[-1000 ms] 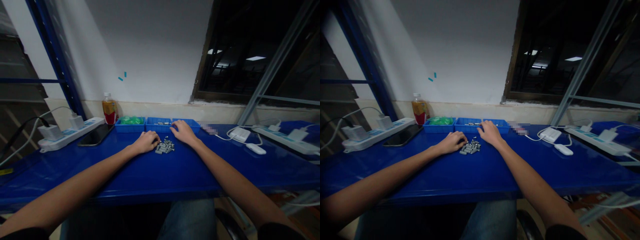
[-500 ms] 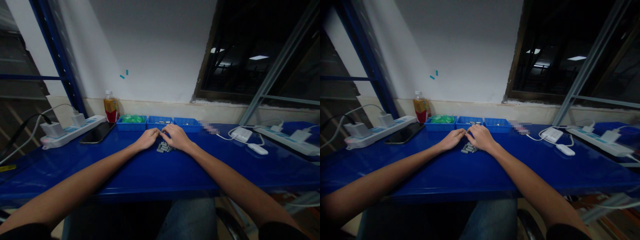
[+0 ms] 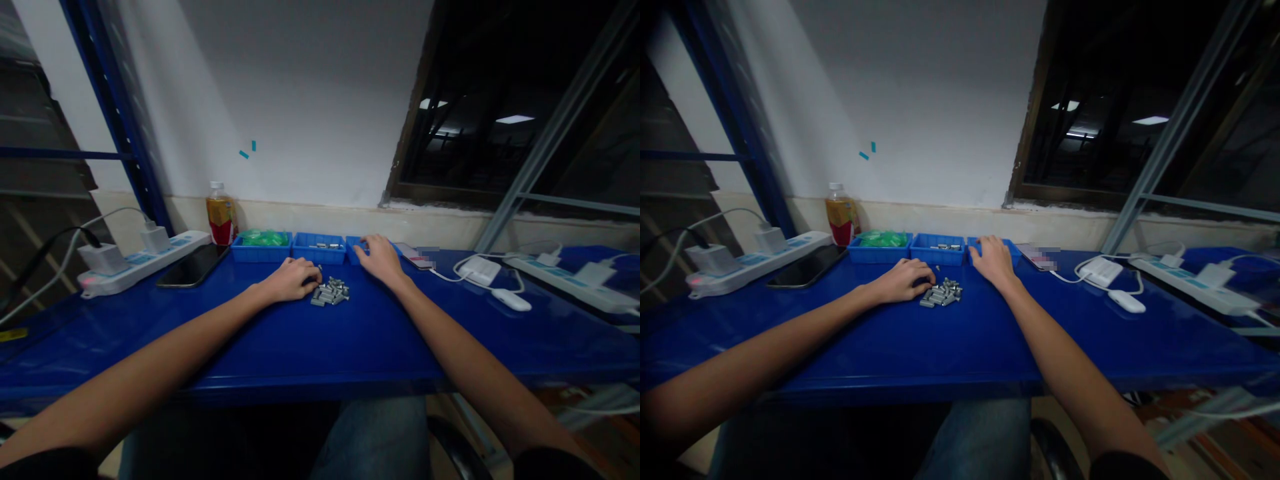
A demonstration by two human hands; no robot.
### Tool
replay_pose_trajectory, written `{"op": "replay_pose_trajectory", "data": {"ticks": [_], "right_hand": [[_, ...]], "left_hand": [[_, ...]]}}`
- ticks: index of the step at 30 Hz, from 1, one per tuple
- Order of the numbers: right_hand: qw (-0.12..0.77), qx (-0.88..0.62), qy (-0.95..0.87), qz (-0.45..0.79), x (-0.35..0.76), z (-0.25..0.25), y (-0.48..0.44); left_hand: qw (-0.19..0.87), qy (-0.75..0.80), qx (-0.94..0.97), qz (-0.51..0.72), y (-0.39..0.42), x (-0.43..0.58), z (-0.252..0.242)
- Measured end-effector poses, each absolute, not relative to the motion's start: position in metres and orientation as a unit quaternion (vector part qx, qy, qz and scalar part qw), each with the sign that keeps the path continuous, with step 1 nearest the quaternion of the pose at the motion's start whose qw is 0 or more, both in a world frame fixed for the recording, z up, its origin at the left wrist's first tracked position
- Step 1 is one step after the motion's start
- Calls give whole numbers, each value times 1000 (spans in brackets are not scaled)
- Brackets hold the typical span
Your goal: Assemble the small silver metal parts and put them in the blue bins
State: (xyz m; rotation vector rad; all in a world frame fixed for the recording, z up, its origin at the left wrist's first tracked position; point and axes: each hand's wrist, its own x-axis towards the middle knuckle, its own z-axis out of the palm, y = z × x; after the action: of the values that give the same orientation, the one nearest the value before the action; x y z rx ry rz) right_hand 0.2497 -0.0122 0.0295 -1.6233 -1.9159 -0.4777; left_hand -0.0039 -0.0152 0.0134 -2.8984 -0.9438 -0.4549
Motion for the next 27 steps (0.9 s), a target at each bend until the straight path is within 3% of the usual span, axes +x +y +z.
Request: {"op": "replay_pose_trajectory", "data": {"ticks": [7,27], "right_hand": [[286,-503,-809,-106,201,22,-30],[185,-459,-869,-25,186,8,-30]], "left_hand": [[25,-261,-955,-139,-14,-4,12],[48,-367,-912,-176,-17,1,6]]}}
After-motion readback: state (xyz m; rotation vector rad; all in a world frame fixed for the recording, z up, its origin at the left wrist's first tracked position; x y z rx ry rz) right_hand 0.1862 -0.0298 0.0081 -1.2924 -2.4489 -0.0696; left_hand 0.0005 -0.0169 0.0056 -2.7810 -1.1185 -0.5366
